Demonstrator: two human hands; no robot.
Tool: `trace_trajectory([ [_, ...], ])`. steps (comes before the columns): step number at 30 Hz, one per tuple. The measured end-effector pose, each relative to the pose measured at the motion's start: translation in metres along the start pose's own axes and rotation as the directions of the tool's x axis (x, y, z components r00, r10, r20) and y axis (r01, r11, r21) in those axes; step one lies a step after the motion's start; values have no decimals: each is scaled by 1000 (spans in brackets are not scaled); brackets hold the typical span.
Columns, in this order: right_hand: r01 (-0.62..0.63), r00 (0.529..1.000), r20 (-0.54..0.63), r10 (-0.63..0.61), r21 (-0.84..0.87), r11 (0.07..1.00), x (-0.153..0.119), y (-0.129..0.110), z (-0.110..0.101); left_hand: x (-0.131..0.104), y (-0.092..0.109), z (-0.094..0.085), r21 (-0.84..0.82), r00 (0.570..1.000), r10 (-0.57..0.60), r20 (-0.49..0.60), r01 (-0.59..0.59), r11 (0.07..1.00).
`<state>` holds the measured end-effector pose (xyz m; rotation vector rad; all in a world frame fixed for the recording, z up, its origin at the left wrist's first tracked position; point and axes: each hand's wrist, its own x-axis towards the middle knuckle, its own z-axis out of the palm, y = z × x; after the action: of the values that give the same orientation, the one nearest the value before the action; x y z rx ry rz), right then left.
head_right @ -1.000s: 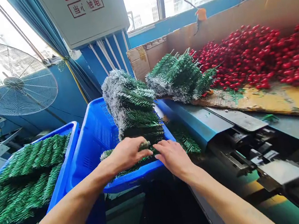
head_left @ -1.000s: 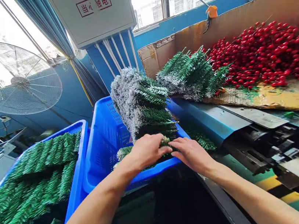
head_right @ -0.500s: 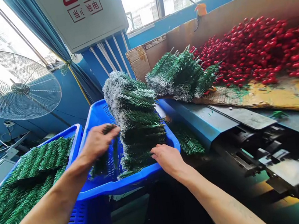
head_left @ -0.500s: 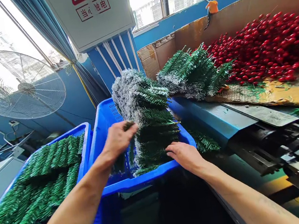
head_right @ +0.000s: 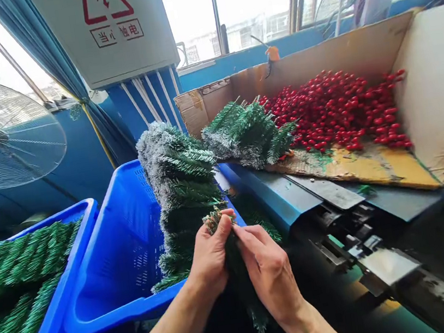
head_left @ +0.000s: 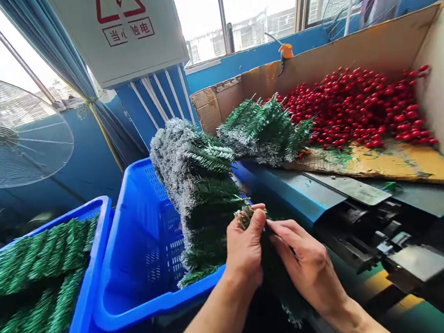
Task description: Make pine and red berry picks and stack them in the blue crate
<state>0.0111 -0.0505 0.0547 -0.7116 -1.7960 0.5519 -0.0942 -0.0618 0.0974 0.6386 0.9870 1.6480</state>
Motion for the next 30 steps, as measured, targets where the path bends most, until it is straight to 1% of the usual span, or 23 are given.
trace_trajectory([
  [2,-34,999,11,35,-19,999,-11,7,-12,0,-15,6,-4,999,-20,49,20,1000],
  [5,-117,992,50,120,-56,992,-26,11,-27,0,-34,16,21,993,-25,112,23,1000],
  [7,-154,985,66,161,-101,983,-33,13,-35,1,-46,23,4,987,-76,139,76,997],
  [10,-150,987,37,159,-181,972,-41,21,-47,-3,-64,36,-62,971,-169,171,181,981],
  [12,-139,990,-11,140,-230,963,-43,27,-56,-7,-74,46,-159,972,-181,153,205,966],
  [14,-133,991,-41,127,-261,956,-44,32,-64,-11,-82,55,-237,977,-187,99,206,950],
  [15,-126,992,-41,120,-271,954,-45,34,-68,-13,-86,59,-248,976,-202,75,215,945],
  [18,-104,994,-12,105,-293,951,-47,38,-78,-10,-96,61,-153,965,-249,83,259,954],
  [20,-52,993,92,81,-281,958,-43,44,-87,-4,-102,56,-108,963,-254,94,264,959],
  [22,7,970,236,62,-282,959,-25,57,-102,2,-107,48,-111,961,-264,79,272,956],
  [23,22,959,273,76,-339,941,-11,66,-111,5,-110,44,-124,959,-275,66,281,952],
  [24,20,957,268,107,-431,902,8,78,-121,6,-113,40,-133,956,-288,54,292,947],
  [25,-25,974,170,150,-577,817,29,92,-131,7,-117,37,-137,953,-300,44,304,943],
  [26,-107,976,49,213,-744,660,53,108,-140,7,-122,33,-130,950,-309,37,311,941],
  [27,-154,971,-14,237,-797,584,77,126,-149,6,-128,30,-114,948,-315,37,317,942],
  [30,-229,950,-103,294,-872,433,143,178,-169,3,-148,20,-63,936,-345,63,349,935],
])
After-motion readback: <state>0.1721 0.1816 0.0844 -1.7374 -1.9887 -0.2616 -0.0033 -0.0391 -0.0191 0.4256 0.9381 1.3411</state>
